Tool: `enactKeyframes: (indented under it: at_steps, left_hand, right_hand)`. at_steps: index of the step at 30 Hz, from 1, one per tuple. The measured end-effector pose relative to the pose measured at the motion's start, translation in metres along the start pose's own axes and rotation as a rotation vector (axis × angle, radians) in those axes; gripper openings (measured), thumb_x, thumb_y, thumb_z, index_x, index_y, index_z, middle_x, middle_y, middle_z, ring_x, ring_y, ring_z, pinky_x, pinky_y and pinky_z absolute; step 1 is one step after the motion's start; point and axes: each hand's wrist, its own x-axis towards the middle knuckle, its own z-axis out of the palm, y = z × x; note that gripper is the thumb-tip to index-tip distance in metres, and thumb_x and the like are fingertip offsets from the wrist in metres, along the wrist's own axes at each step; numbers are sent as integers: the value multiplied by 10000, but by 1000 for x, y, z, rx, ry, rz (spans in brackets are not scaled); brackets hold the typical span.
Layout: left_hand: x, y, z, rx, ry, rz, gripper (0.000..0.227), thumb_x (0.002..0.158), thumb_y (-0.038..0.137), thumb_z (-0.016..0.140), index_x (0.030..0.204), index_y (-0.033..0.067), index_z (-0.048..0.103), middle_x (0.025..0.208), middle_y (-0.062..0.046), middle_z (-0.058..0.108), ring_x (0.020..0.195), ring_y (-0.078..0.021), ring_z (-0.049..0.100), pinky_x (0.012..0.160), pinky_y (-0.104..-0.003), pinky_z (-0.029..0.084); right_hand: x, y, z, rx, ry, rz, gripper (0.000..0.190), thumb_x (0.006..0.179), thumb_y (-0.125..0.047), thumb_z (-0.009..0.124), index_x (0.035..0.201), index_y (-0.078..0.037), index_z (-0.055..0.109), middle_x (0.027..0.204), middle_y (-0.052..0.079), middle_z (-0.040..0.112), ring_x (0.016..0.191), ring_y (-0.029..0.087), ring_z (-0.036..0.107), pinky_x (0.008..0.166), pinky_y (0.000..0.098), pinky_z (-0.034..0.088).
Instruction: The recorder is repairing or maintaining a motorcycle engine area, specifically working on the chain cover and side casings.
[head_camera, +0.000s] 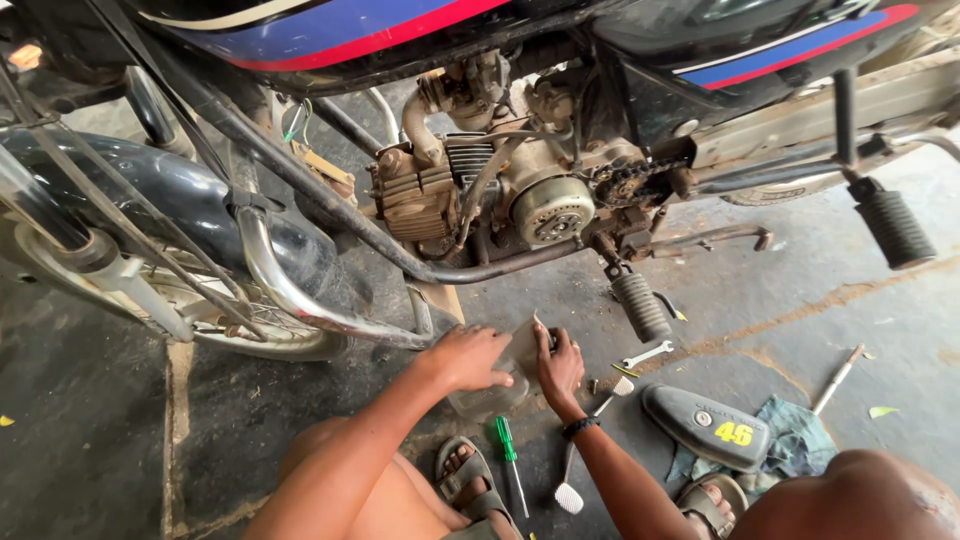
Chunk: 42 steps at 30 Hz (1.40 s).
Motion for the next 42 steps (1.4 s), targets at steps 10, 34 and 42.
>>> enactKeyframes:
  at_steps: [10,34,42]
  left_hand:
    - [-18,-2,-23,-59,114,1,731,852,465,739,1407,60,489,1357,-195,585,1278,-370,568,1083,-505,457]
    - [11,-24,-50,-1022,1100,-232,699,924,733,486,1078,82,689,1097,-127,752,1013,-232,726,890,-393,578]
    - [30,10,-54,-1644,598,-202,1154,733,888,257,1609,152,106,1516,-217,388,1239,-397,649,926,-494,602]
  right_hand:
    - [-6,-31,-62,101,159,-353,419,953,-499,649,1058,-100,719,924,174,670,836,379,659,734,484,498]
    - [109,-118,-217,746,371,-402,405,1055,-423,647,862,-67,656,765,22,611,678,105,544,610,272,440]
    - [170,-97,-196,1233,288,-461,315,1051,-332,670,858,-86,643,815,-42,604,767,74,493,718,256,395]
